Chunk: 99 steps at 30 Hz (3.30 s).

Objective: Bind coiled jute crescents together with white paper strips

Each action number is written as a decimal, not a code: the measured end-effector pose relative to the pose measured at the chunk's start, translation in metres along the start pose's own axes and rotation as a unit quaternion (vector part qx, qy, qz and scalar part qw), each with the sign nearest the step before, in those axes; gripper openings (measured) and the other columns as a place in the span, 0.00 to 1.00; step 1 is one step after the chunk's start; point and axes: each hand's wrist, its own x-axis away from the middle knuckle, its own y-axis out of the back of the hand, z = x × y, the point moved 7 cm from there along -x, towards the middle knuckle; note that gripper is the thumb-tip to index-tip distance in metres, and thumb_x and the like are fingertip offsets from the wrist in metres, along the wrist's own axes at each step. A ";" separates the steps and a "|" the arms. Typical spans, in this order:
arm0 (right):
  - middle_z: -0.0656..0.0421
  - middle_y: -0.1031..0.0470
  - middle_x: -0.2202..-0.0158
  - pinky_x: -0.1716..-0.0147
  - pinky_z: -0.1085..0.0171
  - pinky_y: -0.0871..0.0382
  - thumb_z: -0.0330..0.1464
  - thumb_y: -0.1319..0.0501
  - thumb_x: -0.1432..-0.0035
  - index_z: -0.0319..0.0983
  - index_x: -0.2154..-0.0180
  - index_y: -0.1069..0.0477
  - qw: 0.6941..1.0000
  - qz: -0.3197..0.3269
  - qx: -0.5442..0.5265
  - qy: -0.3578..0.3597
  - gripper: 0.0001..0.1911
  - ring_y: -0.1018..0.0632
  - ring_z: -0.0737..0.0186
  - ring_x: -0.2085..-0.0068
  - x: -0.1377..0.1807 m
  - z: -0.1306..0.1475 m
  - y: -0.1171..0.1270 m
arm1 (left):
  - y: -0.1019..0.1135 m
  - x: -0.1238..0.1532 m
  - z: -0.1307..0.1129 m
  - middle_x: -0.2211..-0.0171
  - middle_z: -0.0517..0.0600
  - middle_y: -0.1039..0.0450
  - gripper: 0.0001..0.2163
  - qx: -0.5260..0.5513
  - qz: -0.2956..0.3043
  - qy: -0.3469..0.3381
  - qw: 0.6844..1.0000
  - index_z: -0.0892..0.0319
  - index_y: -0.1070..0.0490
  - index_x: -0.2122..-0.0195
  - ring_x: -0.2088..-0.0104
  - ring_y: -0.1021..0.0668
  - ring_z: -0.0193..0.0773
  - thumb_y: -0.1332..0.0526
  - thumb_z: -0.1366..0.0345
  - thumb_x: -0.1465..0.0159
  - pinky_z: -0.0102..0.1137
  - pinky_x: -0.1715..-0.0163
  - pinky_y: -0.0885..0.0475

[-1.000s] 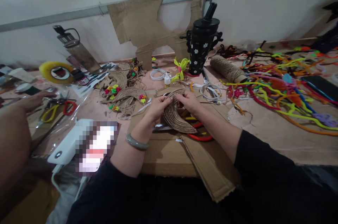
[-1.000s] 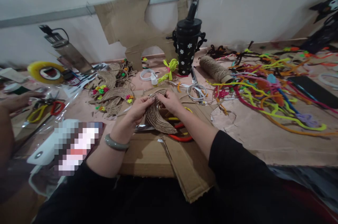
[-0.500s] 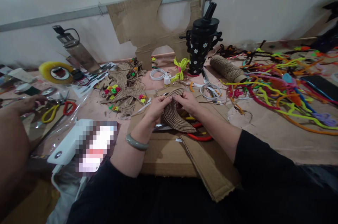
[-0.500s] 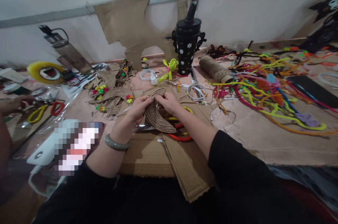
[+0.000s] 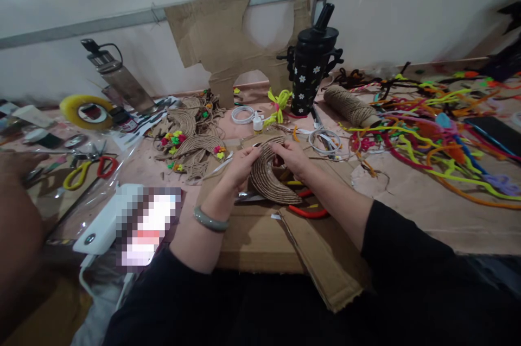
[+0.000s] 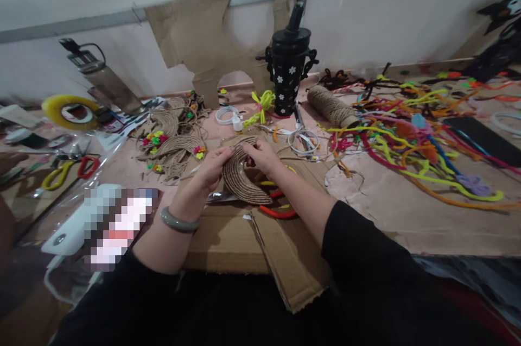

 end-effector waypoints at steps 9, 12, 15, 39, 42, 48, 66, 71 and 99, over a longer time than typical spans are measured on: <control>0.64 0.39 0.84 0.81 0.68 0.43 0.45 0.40 0.52 0.40 0.81 0.39 0.998 -0.041 -0.038 0.018 0.17 0.39 0.71 0.81 0.002 0.009 0.005 | -0.004 0.003 -0.002 0.73 0.49 0.24 0.12 0.022 -0.013 -0.005 1.000 0.62 0.24 0.72 0.71 0.26 0.35 0.32 0.59 0.53 0.30 0.68 0.32; 0.64 0.38 0.82 0.80 0.68 0.42 0.45 0.39 0.54 0.40 0.78 0.39 0.995 -0.074 -0.067 0.022 0.17 0.39 0.72 0.81 0.003 0.012 0.009 | -0.004 0.004 -0.005 0.73 0.48 0.24 0.10 0.022 -0.030 -0.009 0.999 0.62 0.24 0.73 0.71 0.26 0.34 0.32 0.61 0.53 0.29 0.69 0.33; 0.64 0.37 0.80 0.80 0.68 0.42 0.46 0.39 0.56 0.40 0.77 0.39 0.993 -0.083 -0.082 0.024 0.17 0.38 0.72 0.80 0.004 0.014 0.011 | -0.004 0.005 -0.006 0.77 0.47 0.26 0.10 -0.001 -0.027 -0.006 1.000 0.63 0.26 0.77 0.75 0.29 0.31 0.32 0.61 0.53 0.27 0.73 0.36; 0.63 0.35 0.79 0.80 0.67 0.43 0.43 0.41 0.53 0.39 0.76 0.37 0.994 -0.072 -0.079 0.025 0.14 0.37 0.71 0.80 0.006 0.015 0.009 | -0.005 0.005 -0.008 0.79 0.46 0.29 0.11 -0.015 -0.010 -0.020 1.000 0.63 0.28 0.79 0.76 0.32 0.30 0.32 0.59 0.53 0.26 0.74 0.38; 0.63 0.36 0.81 0.80 0.67 0.43 0.45 0.41 0.53 0.39 0.78 0.37 0.997 -0.037 -0.065 0.032 0.16 0.37 0.71 0.80 0.004 0.010 0.004 | -0.004 0.004 -0.007 0.77 0.48 0.27 0.12 -0.015 -0.006 -0.023 1.000 0.63 0.27 0.78 0.75 0.30 0.32 0.32 0.58 0.52 0.28 0.72 0.37; 0.62 0.33 0.79 0.77 0.66 0.40 0.46 0.40 0.54 0.39 0.77 0.35 0.996 -0.039 -0.056 0.051 0.17 0.34 0.69 0.78 0.003 0.010 0.005 | -0.005 0.004 -0.003 0.75 0.49 0.25 0.15 0.018 -0.010 -0.002 1.000 0.63 0.26 0.75 0.72 0.28 0.34 0.31 0.56 0.55 0.28 0.70 0.35; 0.62 0.32 0.79 0.75 0.65 0.38 0.45 0.39 0.56 0.39 0.76 0.33 0.991 -0.092 -0.076 0.062 0.15 0.33 0.67 0.76 0.005 0.016 0.012 | -0.005 0.004 0.000 0.75 0.48 0.27 0.16 -0.005 0.006 0.008 1.000 0.64 0.27 0.75 0.73 0.29 0.31 0.31 0.54 0.53 0.28 0.71 0.36; 0.61 0.30 0.77 0.73 0.64 0.36 0.45 0.39 0.55 0.39 0.75 0.33 0.992 -0.080 -0.079 0.053 0.15 0.31 0.66 0.74 0.004 0.012 0.011 | -0.005 0.001 0.004 0.77 0.47 0.28 0.18 -0.007 0.018 0.017 1.000 0.64 0.27 0.74 0.76 0.31 0.30 0.29 0.54 0.58 0.26 0.74 0.37; 0.60 0.29 0.76 0.71 0.63 0.37 0.42 0.37 0.60 0.37 0.75 0.31 0.998 -0.008 -0.063 0.006 0.15 0.31 0.65 0.73 0.007 0.007 -0.004 | -0.006 0.000 0.001 0.77 0.46 0.28 0.17 -0.009 0.015 -0.001 1.000 0.63 0.26 0.73 0.76 0.31 0.29 0.29 0.55 0.56 0.26 0.74 0.36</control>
